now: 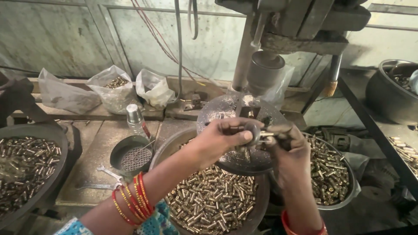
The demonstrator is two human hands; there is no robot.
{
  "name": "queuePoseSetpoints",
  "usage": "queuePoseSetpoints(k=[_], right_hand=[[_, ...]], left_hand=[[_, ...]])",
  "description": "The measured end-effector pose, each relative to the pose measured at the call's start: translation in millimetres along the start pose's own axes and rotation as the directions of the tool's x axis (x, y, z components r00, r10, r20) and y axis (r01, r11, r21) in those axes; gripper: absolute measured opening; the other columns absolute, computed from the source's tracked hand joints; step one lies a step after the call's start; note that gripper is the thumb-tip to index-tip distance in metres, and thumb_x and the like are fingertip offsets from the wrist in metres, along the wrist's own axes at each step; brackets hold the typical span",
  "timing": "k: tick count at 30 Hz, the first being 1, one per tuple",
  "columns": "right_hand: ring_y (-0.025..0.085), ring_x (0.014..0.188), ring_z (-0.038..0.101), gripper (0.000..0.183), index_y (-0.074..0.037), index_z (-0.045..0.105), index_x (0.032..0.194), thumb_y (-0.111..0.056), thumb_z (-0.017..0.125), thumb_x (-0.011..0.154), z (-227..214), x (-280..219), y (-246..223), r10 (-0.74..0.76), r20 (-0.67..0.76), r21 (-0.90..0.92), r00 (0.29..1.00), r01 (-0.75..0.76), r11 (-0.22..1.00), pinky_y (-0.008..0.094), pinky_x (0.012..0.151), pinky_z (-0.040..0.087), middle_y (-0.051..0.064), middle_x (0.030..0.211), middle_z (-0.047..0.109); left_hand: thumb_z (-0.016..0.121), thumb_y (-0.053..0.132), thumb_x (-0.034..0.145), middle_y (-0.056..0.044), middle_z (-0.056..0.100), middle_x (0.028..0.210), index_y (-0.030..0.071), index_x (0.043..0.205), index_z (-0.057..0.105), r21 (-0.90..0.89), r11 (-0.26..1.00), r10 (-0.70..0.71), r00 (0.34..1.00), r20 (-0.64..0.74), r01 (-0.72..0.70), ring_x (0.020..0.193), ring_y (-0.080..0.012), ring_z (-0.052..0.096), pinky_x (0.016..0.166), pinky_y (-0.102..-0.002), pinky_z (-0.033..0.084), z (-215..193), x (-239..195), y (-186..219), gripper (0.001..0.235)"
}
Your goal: The operator is feeding small brass metal components into a vertical press machine for processing.
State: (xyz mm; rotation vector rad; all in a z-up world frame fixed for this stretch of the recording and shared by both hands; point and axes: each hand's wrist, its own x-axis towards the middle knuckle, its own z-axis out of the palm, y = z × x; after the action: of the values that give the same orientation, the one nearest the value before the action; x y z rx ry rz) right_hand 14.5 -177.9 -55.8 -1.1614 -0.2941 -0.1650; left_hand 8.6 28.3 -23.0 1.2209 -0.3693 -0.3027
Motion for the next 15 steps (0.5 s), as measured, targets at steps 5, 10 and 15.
queuePoseSetpoints(k=[5,10,15], right_hand=[[0.013,0.092,0.072,0.023,-0.003,0.07,0.108,0.008,0.067,0.089,21.1,-1.5,-5.2,-0.161,0.041,-0.405,0.986,0.163,0.9,0.026,0.081,0.061,0.007,0.107,0.075],[0.021,0.094,0.069,0.017,-0.004,0.072,0.107,-0.006,0.07,0.09,45.3,12.4,-14.0,-0.304,0.114,-0.81,0.946,0.266,0.523,0.034,0.07,0.055,0.01,0.108,0.074],[0.026,0.088,0.066,0.013,-0.004,0.071,0.091,-0.015,0.069,0.098,48.6,27.0,-0.1,-0.328,0.236,-0.921,0.914,0.319,0.225,0.045,0.084,0.051,0.013,0.093,0.072]], left_hand=[[0.072,0.012,0.092,-0.004,0.077,0.104,0.005,0.124,0.073,0.171,0.984,0.051,0.997,-0.054,-0.041,0.092,-0.0134,0.07,0.083,-0.03,0.06,-9.9,-5.1,0.3,0.032],[0.081,0.012,0.084,-0.003,0.081,0.094,0.008,0.111,0.078,0.639,0.76,0.294,0.939,-0.176,-0.118,0.079,-0.0093,0.07,0.073,-0.026,0.057,7.3,-18.2,34.8,0.028],[0.082,0.009,0.08,-0.005,0.081,0.09,0.009,0.11,0.078,0.769,0.634,0.415,0.876,-0.245,-0.085,0.072,-0.0082,0.07,0.065,-0.026,0.056,11.5,-22.5,40.9,0.03]])
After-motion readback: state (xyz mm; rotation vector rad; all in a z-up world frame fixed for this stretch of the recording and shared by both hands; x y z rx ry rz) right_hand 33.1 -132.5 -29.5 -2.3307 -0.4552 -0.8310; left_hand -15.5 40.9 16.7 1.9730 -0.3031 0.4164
